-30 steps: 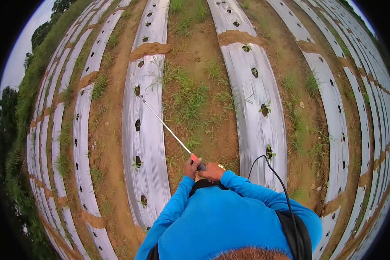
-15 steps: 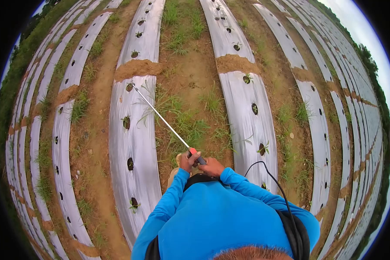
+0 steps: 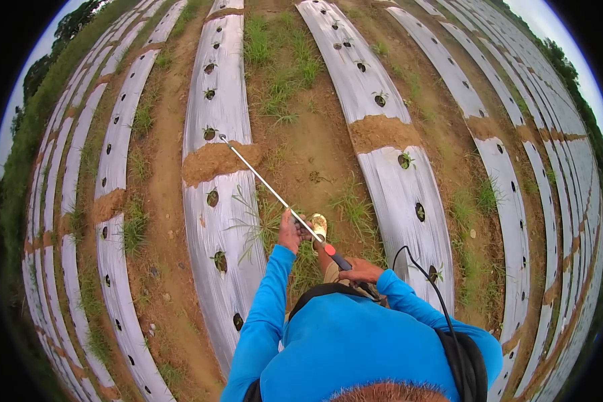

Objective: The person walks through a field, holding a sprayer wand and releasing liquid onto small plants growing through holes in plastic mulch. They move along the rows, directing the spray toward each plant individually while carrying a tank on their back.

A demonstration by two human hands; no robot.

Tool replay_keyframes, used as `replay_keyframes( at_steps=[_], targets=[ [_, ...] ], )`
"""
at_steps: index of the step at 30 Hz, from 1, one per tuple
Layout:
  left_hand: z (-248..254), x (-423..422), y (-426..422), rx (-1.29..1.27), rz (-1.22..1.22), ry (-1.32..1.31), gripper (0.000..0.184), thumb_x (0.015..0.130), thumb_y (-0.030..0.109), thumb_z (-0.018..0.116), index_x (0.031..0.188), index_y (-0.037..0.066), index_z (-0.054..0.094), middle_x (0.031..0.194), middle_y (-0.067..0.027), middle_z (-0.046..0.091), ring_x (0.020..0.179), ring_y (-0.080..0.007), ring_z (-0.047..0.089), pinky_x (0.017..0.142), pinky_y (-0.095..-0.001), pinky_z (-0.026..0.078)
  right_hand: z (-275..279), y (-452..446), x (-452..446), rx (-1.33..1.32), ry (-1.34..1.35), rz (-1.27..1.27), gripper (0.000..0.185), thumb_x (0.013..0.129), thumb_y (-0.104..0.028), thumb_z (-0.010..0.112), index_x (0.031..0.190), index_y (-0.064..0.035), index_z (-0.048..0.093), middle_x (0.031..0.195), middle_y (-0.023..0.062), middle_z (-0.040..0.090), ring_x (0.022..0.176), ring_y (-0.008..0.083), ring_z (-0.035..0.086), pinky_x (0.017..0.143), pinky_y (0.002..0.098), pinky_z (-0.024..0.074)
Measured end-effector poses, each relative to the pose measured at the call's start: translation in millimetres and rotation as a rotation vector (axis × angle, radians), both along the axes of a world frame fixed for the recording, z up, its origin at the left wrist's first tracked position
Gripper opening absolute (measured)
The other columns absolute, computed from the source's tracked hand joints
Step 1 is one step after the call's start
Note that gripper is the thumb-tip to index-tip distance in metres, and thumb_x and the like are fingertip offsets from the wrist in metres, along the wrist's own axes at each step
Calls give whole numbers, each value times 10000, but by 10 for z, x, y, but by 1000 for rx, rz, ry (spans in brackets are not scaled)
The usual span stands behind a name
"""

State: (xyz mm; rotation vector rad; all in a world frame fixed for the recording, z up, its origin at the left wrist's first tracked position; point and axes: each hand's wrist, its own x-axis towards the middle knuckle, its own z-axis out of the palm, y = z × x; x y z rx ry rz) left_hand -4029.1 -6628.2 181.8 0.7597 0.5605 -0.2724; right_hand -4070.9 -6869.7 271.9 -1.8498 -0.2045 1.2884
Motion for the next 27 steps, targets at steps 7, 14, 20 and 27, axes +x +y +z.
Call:
replay_keyframes(
  at_steps=[7, 14, 20, 27],
  targets=[
    [-257, 1349, 72, 141, -170, 261, 514, 809, 606, 446, 965, 118, 493, 753, -98, 620, 617, -193, 598, 564, -329, 498, -337, 483, 2152, -143, 103, 160, 960, 694, -806, 368, 1257, -34, 461, 1222, 175, 501, 1041, 307, 541, 804, 408, 479],
    [171, 2564, 303, 62, -446, 148, 517, 847, 574, 409, 973, 90, 542, 765, -64, 613, 587, -164, 564, 547, -284, 466, -565, 1155, 3761, 469, 125, 12, 830, 816, -708, 280, 1200, -6, 497, 1016, 155, 577, 817, 209, 581, 610, 353, 482],
    [194, 3745, 853, 94, -621, -27, 309, 868, 393, 509, 862, 96, 590, 785, -36, 594, 690, -149, 552, 631, -288, 448, -1036, 1672, 4871, 356, 486, -168, 468, 866, -487, 469, 662, -78, 570, 548, 19, 534, 483, 111, 484, 439, 245, 360],
    [-509, 5248, 2111, 157, -397, 79, 331, 868, 431, 485, 874, 111, 571, 765, -23, 603, 659, -120, 573, 608, -271, 479, -1258, 1912, 6138, 132, 602, -530, 264, 812, -342, 623, 707, -133, 499, 570, -36, 468, 434, 58, 390, 385, 212, 279]
  ],
)
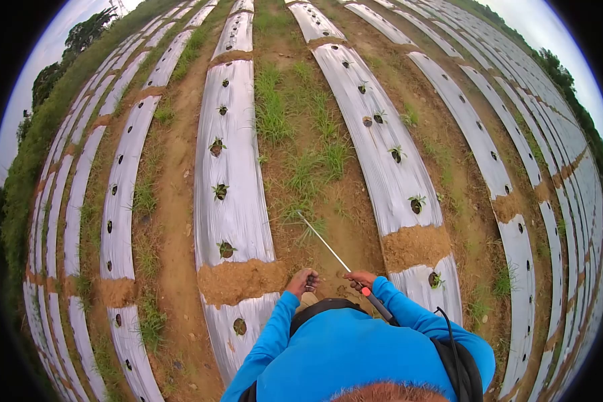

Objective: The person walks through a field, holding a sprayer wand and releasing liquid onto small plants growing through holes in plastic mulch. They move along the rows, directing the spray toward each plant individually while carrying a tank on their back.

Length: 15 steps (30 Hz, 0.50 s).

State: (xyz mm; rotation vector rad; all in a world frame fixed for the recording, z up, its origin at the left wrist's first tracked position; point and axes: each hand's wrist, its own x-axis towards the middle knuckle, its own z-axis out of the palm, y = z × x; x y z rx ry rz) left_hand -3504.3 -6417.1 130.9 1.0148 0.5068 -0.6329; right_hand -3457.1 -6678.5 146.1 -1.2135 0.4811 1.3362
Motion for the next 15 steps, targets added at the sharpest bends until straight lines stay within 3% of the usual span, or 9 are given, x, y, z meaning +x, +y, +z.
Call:
replay_keyframes(
  at_steps=[5, 9, 15],
  targets=[
    [209, 1116, 816, -2, 91, 82, 329, 873, 426, 460, 874, 115, 568, 757, -17, 603, 623, -116, 563, 570, -269, 477, 540, -9, 740, -146, -146, -88, 268, 790, -329, 650, 747, -115, 494, 576, -4, 459, 425, 74, 381, 374, 228, 282],
    [500, 2311, 1191, 51, 127, -36, 311, 880, 405, 450, 877, 117, 566, 754, -16, 603, 607, -112, 556, 544, -268, 468, 622, 28, 1329, -220, -144, -171, 270, 783, -321, 657, 821, -112, 490, 597, -5, 455, 421, 77, 386, 366, 235, 290],
    [415, 4132, 1462, 83, 143, -66, 280, 888, 374, 452, 870, 114, 555, 770, -13, 600, 615, -105, 552, 567, -253, 465, 450, 319, 2668, -244, -67, -176, 285, 776, -327, 664, 830, -118, 478, 589, 10, 461, 408, 82, 390, 349, 237, 284]
  ],
)
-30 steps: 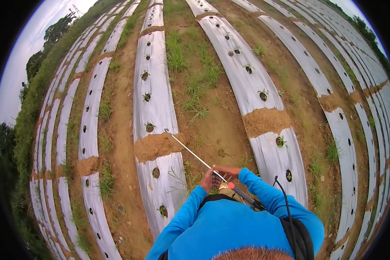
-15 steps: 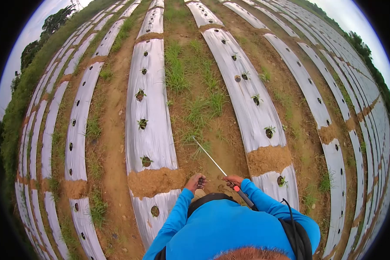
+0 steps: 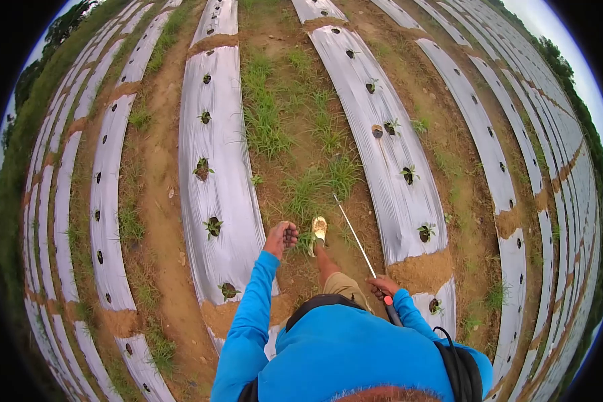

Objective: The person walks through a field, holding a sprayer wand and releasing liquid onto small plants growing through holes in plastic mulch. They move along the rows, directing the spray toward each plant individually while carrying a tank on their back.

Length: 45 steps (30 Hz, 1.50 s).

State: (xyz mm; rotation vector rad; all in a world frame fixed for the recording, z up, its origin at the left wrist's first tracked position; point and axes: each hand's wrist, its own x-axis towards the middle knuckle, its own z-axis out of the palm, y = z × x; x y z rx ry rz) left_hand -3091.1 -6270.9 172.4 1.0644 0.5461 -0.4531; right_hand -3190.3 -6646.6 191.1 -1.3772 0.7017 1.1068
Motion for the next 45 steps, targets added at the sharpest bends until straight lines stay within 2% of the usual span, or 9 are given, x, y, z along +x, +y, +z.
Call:
replay_keyframes(
  at_steps=[7, 9, 15, 18, 27, 29, 36, 41, 45],
  targets=[
    [-1439, 983, 767, 387, -71, 498, 232, 827, 305, 494, 841, 80, 548, 733, -46, 572, 561, -154, 530, 475, -318, 430, -887, 244, 2217, -17, -27, 154, 336, 756, -335, 683, 822, -47, 522, 573, 41, 473, 416, 102, 427, 369, 260, 335],
    [-1459, 816, 1104, 646, -202, 658, 267, 789, 299, 508, 837, 42, 560, 728, -80, 562, 530, -179, 493, 466, -347, 403, -933, 449, 3107, 9, -119, 206, 355, 751, -342, 687, 823, -30, 534, 570, 43, 470, 420, 107, 433, 376, 263, 345],
    [-807, 791, 1421, 380, 95, 858, 282, 745, 288, 515, 897, 58, 578, 858, -118, 596, 719, -255, 561, 650, -415, 453, 1, 1097, 5086, -103, -462, 465, 383, 753, -361, 681, 803, -14, 527, 581, 36, 467, 441, 102, 440, 388, 259, 348],
    [-854, 1159, 1416, 342, 86, 899, 247, 786, 289, 454, 891, 82, 536, 731, -82, 564, 564, -220, 527, 509, -371, 415, 387, 1387, 5760, 18, -447, 403, 367, 768, -381, 670, 760, -51, 509, 581, 11, 458, 437, 93, 437, 384, 257, 346],
    [-1955, 4244, 1968, 319, -52, 743, 237, 789, 279, 506, 876, 66, 565, 687, -81, 568, 489, -202, 504, 431, -392, 375, 62, 1909, 7395, 26, -225, 533, 326, 805, -382, 638, 712, -87, 537, 615, -2, 502, 498, 93, 482, 475, 239, 406],
    [-2310, 5192, 2265, 232, 8, 678, 214, 806, 272, 531, 840, 62, 548, 646, -78, 543, 444, -184, 458, 393, -371, 342, 47, 2028, 7529, 114, -276, 346, 321, 804, -387, 639, 780, -74, 579, 642, -2, 515, 560, 84, 481, 509, 220, 383],
    [-1085, 8814, 2755, 272, 78, 90, 240, 865, 323, 489, 867, 88, 538, 684, -27, 550, 495, -98, 468, 406, -267, 358, 243, 2640, 8892, 14, -381, 282, 308, 805, -374, 639, 782, -70, 594, 654, -35, 490, 540, 52, 405, 485, 208, 320],
    [-528, 10067, 3022, 95, 100, 135, 196, 853, 261, 496, 819, 73, 537, 670, -46, 551, 506, -112, 495, 395, -260, 369, 335, 3105, 10225, -147, -553, 425, 366, 793, -416, 620, 740, -54, 599, 602, -18, 488, 512, 63, 427, 471, 219, 325],
    [-1027, 10511, 3592, 196, 43, 384, 194, 855, 258, 479, 826, 72, 527, 684, -56, 553, 514, -122, 500, 436, -302, 411, -4, 3433, 11314, -142, -488, 429, 374, 788, -415, 622, 751, -43, 607, 596, -7, 496, 494, 77, 433, 445, 230, 323]
  ],
)
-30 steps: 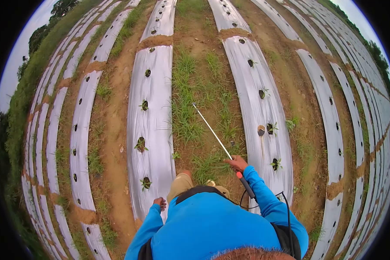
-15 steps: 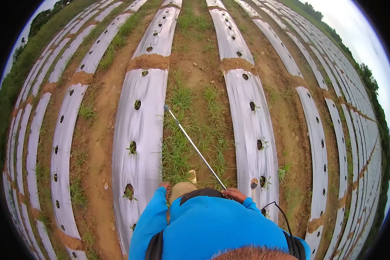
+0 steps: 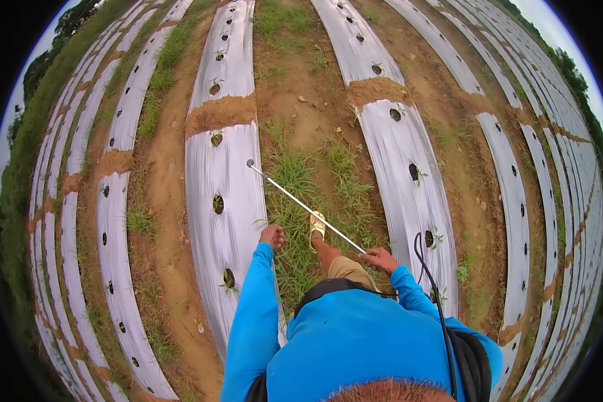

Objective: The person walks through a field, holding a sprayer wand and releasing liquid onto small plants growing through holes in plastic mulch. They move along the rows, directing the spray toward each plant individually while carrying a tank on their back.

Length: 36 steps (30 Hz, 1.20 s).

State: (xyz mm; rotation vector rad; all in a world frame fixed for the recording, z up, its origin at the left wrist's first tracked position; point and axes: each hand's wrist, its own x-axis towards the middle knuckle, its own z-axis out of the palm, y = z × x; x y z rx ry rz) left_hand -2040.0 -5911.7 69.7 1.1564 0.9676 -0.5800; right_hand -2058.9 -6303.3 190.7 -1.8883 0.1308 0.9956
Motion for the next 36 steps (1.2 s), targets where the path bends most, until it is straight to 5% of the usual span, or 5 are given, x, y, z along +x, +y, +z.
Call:
replay_keyframes(
  at_steps=[4, 9, 18, 31, 36],
  targets=[
    [-877, -352, 615, 164, 64, 305, 201, 780, 235, 498, 899, 82, 551, 748, -45, 544, 567, -169, 501, 517, -363, 411, -515, 375, 1063, -17, 92, 54, 399, 764, -436, 633, 732, -40, 597, 573, 19, 482, 471, 89, 400, 429, 255, 294],
    [-361, -610, 670, 113, 65, 471, 279, 812, 304, 466, 908, 61, 565, 734, -95, 578, 551, -228, 509, 505, -397, 409, -461, 984, 2308, -49, 117, 31, 421, 751, -447, 627, 695, -33, 574, 542, 10, 443, 470, 95, 374, 409, 289, 255],
    [-205, 1151, 782, 174, 70, 339, 272, 799, 279, 470, 934, 62, 563, 786, -97, 580, 584, -233, 523, 524, -405, 423, -359, 1740, 4481, 220, 354, -202, 328, 762, -417, 630, 773, -94, 572, 612, -43, 417, 512, 66, 312, 452, 248, 220],
    [-919, 6096, 2850, 89, -67, 348, 209, 794, 299, 467, 891, 130, 544, 759, -34, 560, 583, -195, 514, 531, -376, 421, -678, 2162, 7246, 58, 488, -580, 292, 750, -398, 648, 782, -148, 499, 527, -37, 343, 424, 81, 260, 393, 268, 172],
    [-201, 8662, 3395, -53, 128, -28, 172, 813, 294, 471, 825, 134, 533, 697, -13, 590, 540, -149, 533, 468, -312, 445, -603, 2298, 8358, 46, 567, -642, 308, 747, -399, 632, 738, -128, 485, 501, -28, 356, 411, 98, 305, 396, 260, 209]
  ],
)
